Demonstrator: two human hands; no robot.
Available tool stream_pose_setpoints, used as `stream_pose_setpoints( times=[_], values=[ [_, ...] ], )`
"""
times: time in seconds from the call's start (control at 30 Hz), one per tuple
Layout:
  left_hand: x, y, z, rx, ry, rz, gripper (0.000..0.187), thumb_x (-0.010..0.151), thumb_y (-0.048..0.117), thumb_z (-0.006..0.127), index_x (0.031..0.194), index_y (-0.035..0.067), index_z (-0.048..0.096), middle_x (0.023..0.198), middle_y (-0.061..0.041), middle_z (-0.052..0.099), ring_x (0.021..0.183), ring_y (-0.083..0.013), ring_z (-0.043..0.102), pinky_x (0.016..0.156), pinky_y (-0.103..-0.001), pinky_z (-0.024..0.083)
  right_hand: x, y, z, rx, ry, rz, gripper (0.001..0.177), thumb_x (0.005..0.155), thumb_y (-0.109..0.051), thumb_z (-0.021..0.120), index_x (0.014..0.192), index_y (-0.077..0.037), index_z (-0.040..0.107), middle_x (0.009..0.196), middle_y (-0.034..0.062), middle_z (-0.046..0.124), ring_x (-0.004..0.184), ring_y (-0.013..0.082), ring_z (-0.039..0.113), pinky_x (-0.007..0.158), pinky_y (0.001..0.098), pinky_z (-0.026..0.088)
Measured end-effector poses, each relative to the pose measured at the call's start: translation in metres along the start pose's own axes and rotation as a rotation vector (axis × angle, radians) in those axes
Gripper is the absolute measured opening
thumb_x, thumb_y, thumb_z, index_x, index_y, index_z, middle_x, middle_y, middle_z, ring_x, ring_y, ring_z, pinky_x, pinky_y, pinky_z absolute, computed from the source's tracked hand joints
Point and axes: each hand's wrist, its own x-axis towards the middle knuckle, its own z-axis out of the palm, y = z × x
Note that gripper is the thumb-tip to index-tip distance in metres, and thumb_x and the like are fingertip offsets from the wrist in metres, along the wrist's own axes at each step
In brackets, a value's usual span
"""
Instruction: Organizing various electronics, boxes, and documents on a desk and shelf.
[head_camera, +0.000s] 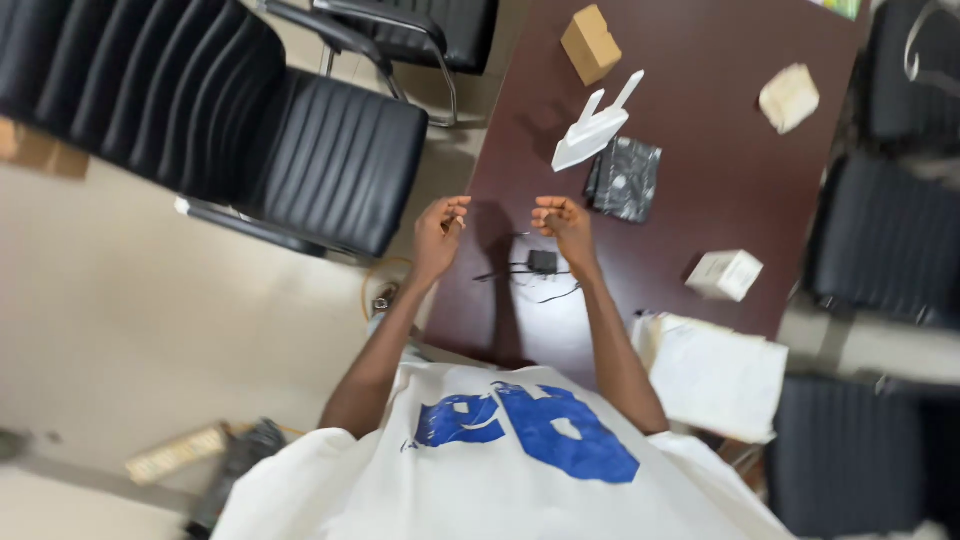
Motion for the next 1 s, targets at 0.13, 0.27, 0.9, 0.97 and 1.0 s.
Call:
stream_pose_setpoints(
  times=[0.13,0.27,0.9,0.97,1.0],
  values=[
    [0.016,-0.012,-0.051,0.006,-0.113,0.144,0.029,0.088,-0.005,0.056,0.115,0.003,0.063,0.096,-0.007,0.064,0.082,-0.0109,0.062,0.072,-0.024,0.051,-0.008,0.0,0.047,0.087,0.118,-0.07,0.025,0.092,-0.009,0.056,0.115,0.002,0.059,0.098,0.0099,0.066,0.081,0.0133,0.063,0.073,0.026,0.051],
    [0.025,-0.023,-0.101,0.011,-0.243,0.035,0.03,0.087,-0.003,0.053,0.115,0.004,0.063,0.093,-0.006,0.063,0.076,-0.0103,0.061,0.068,-0.024,0.05,-0.025,-0.011,0.103,0.069,0.277,-0.047,0.026,0.091,-0.008,0.054,0.115,0.001,0.058,0.1,0.0088,0.066,0.083,0.0129,0.065,0.074,0.0266,0.053],
    [0.098,-0.018,-0.084,-0.092,-0.472,0.06,0.021,0.095,-0.002,0.057,0.114,0.003,0.062,0.087,-0.004,0.065,0.071,-0.0074,0.057,0.066,-0.023,0.049,-0.027,0.008,0.135,0.238,0.39,-0.152,0.026,0.094,-0.006,0.056,0.119,0.0,0.059,0.097,0.0063,0.062,0.082,0.0118,0.058,0.073,0.0249,0.047],
    [0.106,-0.018,-0.073,-0.034,-0.479,0.087,0.029,0.088,-0.006,0.053,0.115,0.002,0.063,0.083,-0.005,0.063,0.069,-0.0081,0.055,0.066,-0.023,0.047,-0.024,0.012,0.131,0.246,0.393,-0.139,0.024,0.096,-0.007,0.056,0.119,0.001,0.06,0.093,0.0053,0.06,0.079,0.0112,0.055,0.072,0.025,0.045],
    [0.118,-0.015,-0.065,-0.005,-0.48,0.117,0.034,0.085,-0.008,0.051,0.115,0.001,0.064,0.081,-0.006,0.063,0.068,-0.0085,0.054,0.066,-0.023,0.046,-0.012,0.009,0.127,0.25,0.393,-0.149,0.023,0.097,-0.007,0.056,0.119,0.002,0.061,0.091,0.0048,0.059,0.078,0.0109,0.053,0.072,0.025,0.044]
  ],
)
